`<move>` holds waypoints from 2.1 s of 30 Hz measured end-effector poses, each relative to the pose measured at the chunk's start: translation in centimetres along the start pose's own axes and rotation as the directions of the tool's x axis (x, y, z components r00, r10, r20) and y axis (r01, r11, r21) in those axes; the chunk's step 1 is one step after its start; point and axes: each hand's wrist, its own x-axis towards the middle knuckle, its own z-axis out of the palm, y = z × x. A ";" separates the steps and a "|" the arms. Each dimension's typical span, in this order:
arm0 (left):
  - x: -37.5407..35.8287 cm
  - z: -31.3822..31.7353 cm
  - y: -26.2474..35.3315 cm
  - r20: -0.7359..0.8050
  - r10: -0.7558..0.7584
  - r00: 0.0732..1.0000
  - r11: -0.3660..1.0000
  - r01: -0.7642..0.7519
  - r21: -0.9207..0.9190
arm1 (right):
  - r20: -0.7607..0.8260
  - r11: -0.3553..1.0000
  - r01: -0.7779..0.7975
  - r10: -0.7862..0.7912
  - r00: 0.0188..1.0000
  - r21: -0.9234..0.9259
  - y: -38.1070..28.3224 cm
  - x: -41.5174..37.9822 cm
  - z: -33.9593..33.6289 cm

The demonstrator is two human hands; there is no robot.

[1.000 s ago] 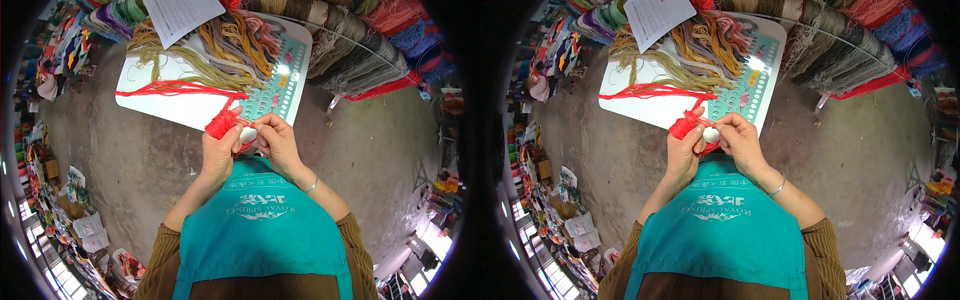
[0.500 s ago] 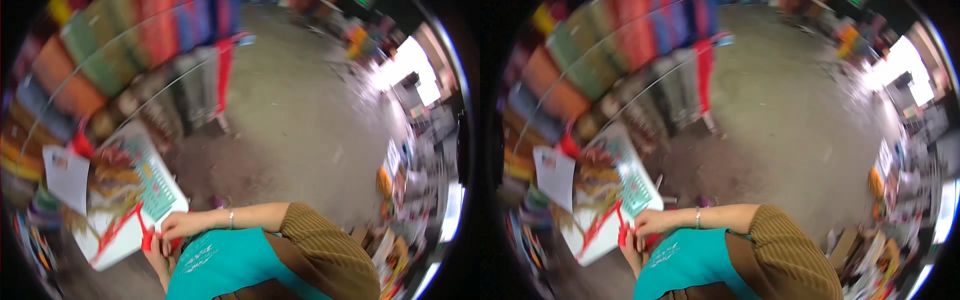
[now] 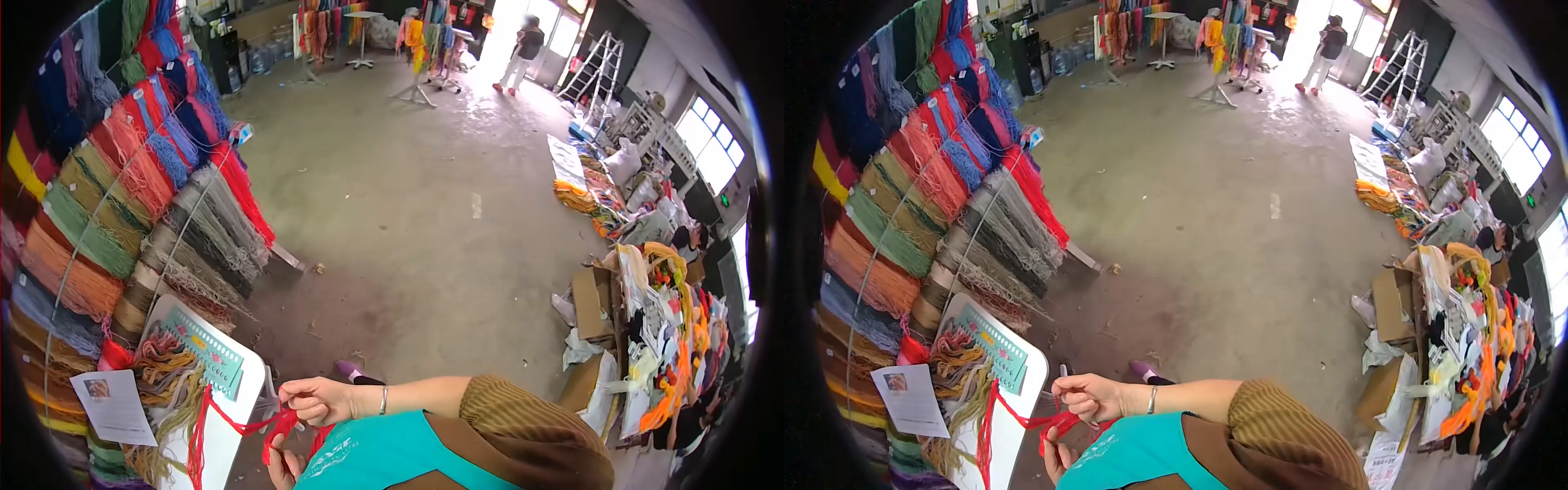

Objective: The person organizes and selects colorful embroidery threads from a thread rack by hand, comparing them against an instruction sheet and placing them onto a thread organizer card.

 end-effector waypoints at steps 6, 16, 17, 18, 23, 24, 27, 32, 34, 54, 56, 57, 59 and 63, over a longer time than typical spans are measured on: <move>-1.8 6.1 0.5 0.107 0.197 0.974 0.929 -0.221 0.298 | 0.175 0.996 0.058 -0.044 0.984 -0.071 4.2 -2.7 0.3; -3.6 8.0 1.7 0.260 0.226 0.939 0.951 -0.270 0.149 | -0.039 0.633 0.248 -0.403 0.914 -0.733 7.8 -2.3 1.7; -3.5 8.2 1.6 0.250 0.246 0.936 0.939 -0.294 0.176 | 0.107 0.444 0.355 -0.492 0.864 -0.823 8.1 -2.1 2.2; -3.4 8.3 1.6 0.242 0.266 0.933 0.926 -0.317 0.204 | 0.110 0.442 0.355 -0.490 0.865 -0.824 8.1 -2.5 2.5; -2.9 8.4 1.2 0.251 0.274 0.929 0.934 -0.319 0.163 | -0.001 0.349 0.180 -0.460 0.888 -0.920 8.4 -2.5 2.2; -2.7 8.2 1.2 0.262 0.286 0.922 0.933 -0.330 0.142 | 0.010 0.366 0.222 -0.501 0.866 -0.904 8.4 -2.4 2.1; -2.4 7.7 1.1 0.235 0.294 0.927 0.927 -0.336 0.165 | -0.018 0.416 0.228 -0.509 0.861 -0.880 8.4 -2.2 1.9; -2.1 7.4 1.5 0.208 0.269 0.941 0.948 -0.297 0.116 | -0.077 0.514 0.225 -0.502 0.862 -0.828 8.2 -2.1 2.2; -1.9 7.3 1.5 0.225 0.257 0.940 0.954 -0.284 0.098 | -0.086 0.529 0.219 -0.492 0.866 -0.820 8.0 -2.1 2.3; -1.8 8.0 2.7 0.197 0.281 0.939 0.941 -0.310 0.137 | -0.089 0.596 0.317 -0.552 0.829 -0.738 7.4 -1.7 2.9; -1.7 7.8 2.6 0.169 0.282 0.944 0.946 -0.304 0.116 | -0.092 0.592 0.343 -0.581 0.808 -0.729 7.6 -1.4 2.6; -1.5 7.4 2.4 0.150 0.307 0.940 0.939 -0.325 0.116 | -0.096 0.597 0.329 -0.568 0.817 -0.732 7.5 -1.4 2.6; -1.2 6.9 2.3 0.127 0.331 0.935 0.932 -0.345 0.115 | -0.103 0.604 0.312 -0.552 0.827 -0.733 7.6 -1.3 2.8; -0.7 6.7 2.5 0.068 0.310 0.948 0.931 -0.317 0.181 | -0.051 0.471 0.322 -0.623 0.781 -0.821 7.9 -1.1 3.5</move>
